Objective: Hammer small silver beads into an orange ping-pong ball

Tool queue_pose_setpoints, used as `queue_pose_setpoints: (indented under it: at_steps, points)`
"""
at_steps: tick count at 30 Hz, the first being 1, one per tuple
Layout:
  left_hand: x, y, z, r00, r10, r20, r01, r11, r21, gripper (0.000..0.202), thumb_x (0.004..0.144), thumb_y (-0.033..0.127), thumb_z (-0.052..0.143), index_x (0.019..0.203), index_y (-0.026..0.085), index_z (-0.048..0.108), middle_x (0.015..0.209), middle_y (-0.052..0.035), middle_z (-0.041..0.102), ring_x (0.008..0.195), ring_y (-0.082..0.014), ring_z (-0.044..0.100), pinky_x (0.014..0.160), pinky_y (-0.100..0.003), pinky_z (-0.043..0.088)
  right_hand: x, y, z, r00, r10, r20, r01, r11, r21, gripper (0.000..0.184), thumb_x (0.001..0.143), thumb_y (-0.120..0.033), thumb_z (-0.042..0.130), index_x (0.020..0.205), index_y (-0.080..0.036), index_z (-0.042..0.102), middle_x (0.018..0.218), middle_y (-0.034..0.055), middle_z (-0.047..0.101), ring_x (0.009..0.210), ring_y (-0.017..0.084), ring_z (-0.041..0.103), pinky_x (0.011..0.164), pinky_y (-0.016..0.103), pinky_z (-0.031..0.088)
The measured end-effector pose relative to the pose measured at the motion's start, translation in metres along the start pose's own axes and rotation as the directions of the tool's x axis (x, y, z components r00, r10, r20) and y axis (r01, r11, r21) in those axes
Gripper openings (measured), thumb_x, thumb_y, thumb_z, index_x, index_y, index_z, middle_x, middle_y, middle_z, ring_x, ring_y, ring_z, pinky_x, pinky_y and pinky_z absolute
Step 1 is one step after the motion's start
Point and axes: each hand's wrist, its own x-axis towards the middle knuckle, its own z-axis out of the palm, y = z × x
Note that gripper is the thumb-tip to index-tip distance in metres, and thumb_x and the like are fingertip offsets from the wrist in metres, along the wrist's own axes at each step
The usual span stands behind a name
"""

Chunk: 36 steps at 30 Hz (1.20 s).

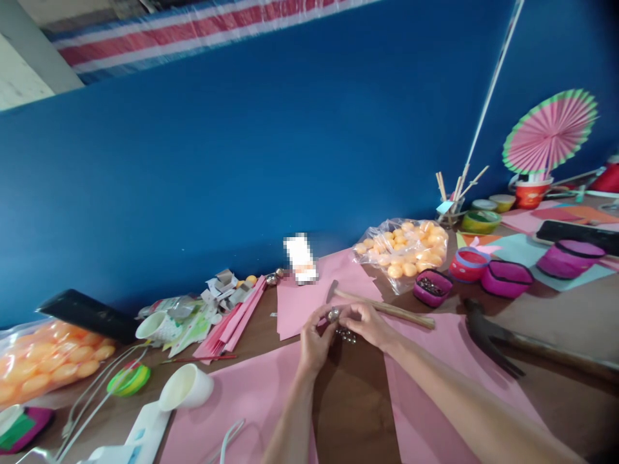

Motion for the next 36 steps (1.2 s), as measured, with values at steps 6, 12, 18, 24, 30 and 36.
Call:
queue_pose_setpoints:
  at_steps: [6,12,18,24,30,36]
  points:
    - [0.0,-0.003,0.0,1.0,-0.01,-0.003,0.01,1.0,-0.026,0.034,0.066,0.023,0.063,0.1,0.017,0.06,0.103,-0.0084,0.062,0.098,-0.0211,0.056,0.09,-0.036,0.04,0.0,-0.004,0.001,1.0,0.005,-0.003,-0.005,1.0,0.029,0.02,0.07,-0.033,0.058,0.069,-0.013,0.06,0.069,0.0033,0.063,0.063,0.014,0.056,0.059,0.025,0.043]
    - [0.001,-0.006,0.0,1.0,0.008,0.008,-0.008,1.0,-0.013,0.035,0.067,0.023,0.062,0.101,0.017,0.059,0.103,-0.0084,0.062,0.097,-0.0215,0.056,0.089,-0.037,0.041,-0.001,-0.006,0.002,0.999,0.035,-0.022,-0.034,0.998,0.048,0.02,0.068,-0.032,0.059,0.07,-0.013,0.059,0.067,0.003,0.062,0.061,0.013,0.055,0.057,0.024,0.043]
    - [0.001,-0.004,0.0,1.0,0.009,0.019,-0.009,1.0,0.003,0.036,0.067,0.021,0.061,0.103,0.017,0.059,0.102,-0.008,0.063,0.096,-0.0211,0.057,0.088,-0.037,0.042,-0.001,-0.009,0.004,0.998,0.038,-0.04,-0.034,0.994,0.1,0.02,0.066,-0.034,0.061,0.069,-0.015,0.054,0.067,0.0014,0.06,0.06,0.013,0.055,0.057,0.025,0.043]
    - [0.0,-0.003,0.0,0.999,0.017,0.033,-0.018,1.0,0.022,0.034,0.068,0.02,0.06,0.102,0.017,0.059,0.102,-0.0073,0.062,0.096,-0.0208,0.056,0.088,-0.037,0.042,0.0,-0.006,0.005,1.0,-0.007,-0.029,0.013,0.981,0.195,0.021,0.066,-0.032,0.062,0.069,-0.017,0.047,0.074,0.0022,0.061,0.069,0.014,0.057,0.064,0.027,0.044]
    - [0.0,-0.004,0.002,0.999,-0.009,0.034,0.01,1.0,-0.021,0.036,0.067,0.022,0.061,0.103,0.017,0.059,0.102,-0.0077,0.063,0.095,-0.0212,0.057,0.088,-0.038,0.042,0.002,0.0,0.005,0.999,-0.013,-0.052,0.021,0.989,0.145,0.021,0.066,-0.032,0.062,0.07,-0.018,0.047,0.069,0.0003,0.06,0.066,0.014,0.056,0.061,0.026,0.044]
    - [0.0,0.0,0.001,0.999,-0.041,0.019,0.043,0.99,-0.136,0.037,0.068,0.026,0.062,0.104,0.017,0.058,0.1,-0.0087,0.064,0.093,-0.0213,0.058,0.085,-0.037,0.043,0.003,0.002,0.003,0.998,-0.048,-0.051,0.053,0.994,0.1,0.018,0.075,-0.035,0.052,0.078,-0.017,0.055,0.076,0.0022,0.062,0.07,0.015,0.057,0.065,0.028,0.045]
